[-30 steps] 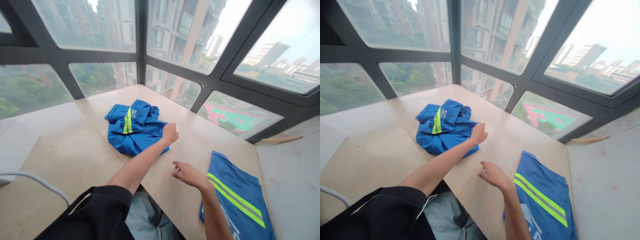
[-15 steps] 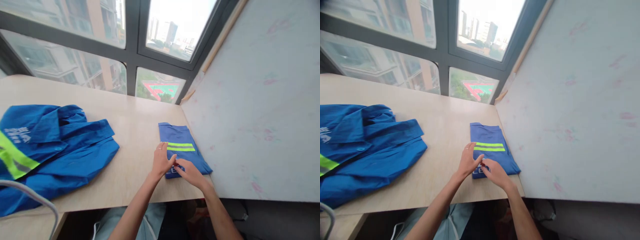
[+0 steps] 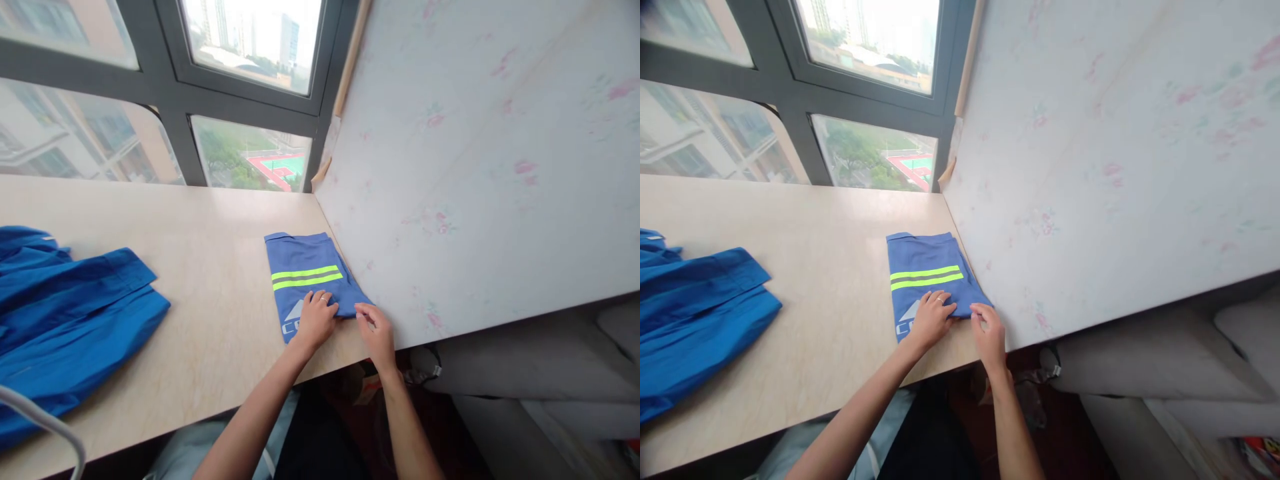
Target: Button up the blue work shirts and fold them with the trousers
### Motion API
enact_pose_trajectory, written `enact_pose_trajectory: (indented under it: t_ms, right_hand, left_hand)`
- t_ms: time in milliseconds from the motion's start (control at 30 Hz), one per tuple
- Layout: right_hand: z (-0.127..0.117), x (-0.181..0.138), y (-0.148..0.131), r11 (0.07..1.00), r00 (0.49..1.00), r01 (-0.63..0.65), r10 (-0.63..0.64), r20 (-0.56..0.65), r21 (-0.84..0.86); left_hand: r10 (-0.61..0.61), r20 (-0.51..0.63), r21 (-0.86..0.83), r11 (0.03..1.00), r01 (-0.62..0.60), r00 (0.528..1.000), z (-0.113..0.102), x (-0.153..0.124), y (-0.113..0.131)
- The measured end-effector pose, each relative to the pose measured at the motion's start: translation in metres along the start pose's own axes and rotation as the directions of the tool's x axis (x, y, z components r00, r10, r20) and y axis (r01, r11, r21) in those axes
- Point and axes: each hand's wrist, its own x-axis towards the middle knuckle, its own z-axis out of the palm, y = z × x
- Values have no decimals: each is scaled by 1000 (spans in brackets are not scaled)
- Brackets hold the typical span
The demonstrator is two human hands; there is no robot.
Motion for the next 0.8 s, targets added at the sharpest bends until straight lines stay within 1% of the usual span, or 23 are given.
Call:
enact_pose_trajectory:
  t_ms: [33,100,133,167,200,233,267,300,367,400,433,467,500,533,567,600,633,667,700,733,767,800]
  right_hand:
    - [-1,-1,2,1000,1000,-2,3,-16,16]
    - [-2,-3,4,999,998,0,4,-62,52]
    - [-2,-4,5,997,996,-4,11,-93,75]
    - [-1,-6,6,994,992,-16,28,-122,104]
    - [0,-8,6,989,988,-38,58,-140,140]
    - [1,-10,6,981,985,-69,96,-143,183]
    - [4,-12,6,968,982,-104,137,-132,229]
    - [7,-14,5,951,978,-144,179,-108,274]
    - [14,-17,3,911,967,-219,249,-44,350]
    - [18,-18,1,890,962,-245,272,-15,383]
    - [23,-19,-1,870,958,-264,287,8,415]
    - [27,-19,-4,851,955,-276,296,26,446]
    - [31,-20,-7,836,954,-278,297,37,473]
    - [34,-20,-10,828,956,-272,292,37,491]
    - [37,-20,-13,830,959,-256,281,24,495]
    - [39,-20,-17,844,964,-231,265,-2,483]
    - [41,-20,-20,868,970,-199,242,-37,454]
    - [42,-19,-22,898,975,-162,210,-77,409]
    - [43,-17,-24,929,979,-121,170,-112,350]
    - [44,-13,-25,956,984,-76,118,-137,283]
    - [45,-9,-25,977,988,-27,58,-144,213]
    - [47,-3,-24,989,991,26,-6,-133,145]
  left_hand:
    - [-24,-27,-56,998,22,999,-1,2,0]
    - [-101,-104,-252,965,72,989,-6,5,-3]
    - [-169,-153,-383,918,99,974,-10,4,-6]
    - [-263,-203,-522,844,123,943,-15,3,-10]
    - [-376,-242,-653,745,136,895,-20,0,-15]
    - [-497,-262,-765,630,136,827,-26,-4,-20]
    - [-608,-264,-851,512,116,749,-32,-9,-25]
    - [-695,-255,-911,406,74,672,-38,-15,-30]
    - [-805,-239,-968,245,-63,543,-49,-28,-37]
    - [-846,-237,-971,191,-145,477,-55,-34,-39]
    - [-886,-239,-961,158,-227,398,-61,-41,-41]
    - [-924,-235,-944,143,-299,301,-68,-47,-42]
    - [-957,-214,-925,134,-355,195,-74,-54,-43]
    - [-981,-169,-910,120,-396,92,-80,-61,-45]
    - [-994,-111,-899,96,-428,10,-86,-69,-47]
    - [-998,-47,-889,61,-454,-42,-91,-78,-50]
    - [-998,9,-880,25,-475,-70,-95,-89,-53]
    - [-996,49,-874,-4,-485,-80,-99,-101,-56]
    - [-995,63,-876,-20,-482,-72,-101,-114,-58]
    - [-997,58,-886,-27,-464,-51,-102,-129,-60]
    - [-999,51,-902,-38,-429,-17,-103,-144,-60]
    - [-998,49,-923,-58,-381,35,-102,-159,-58]
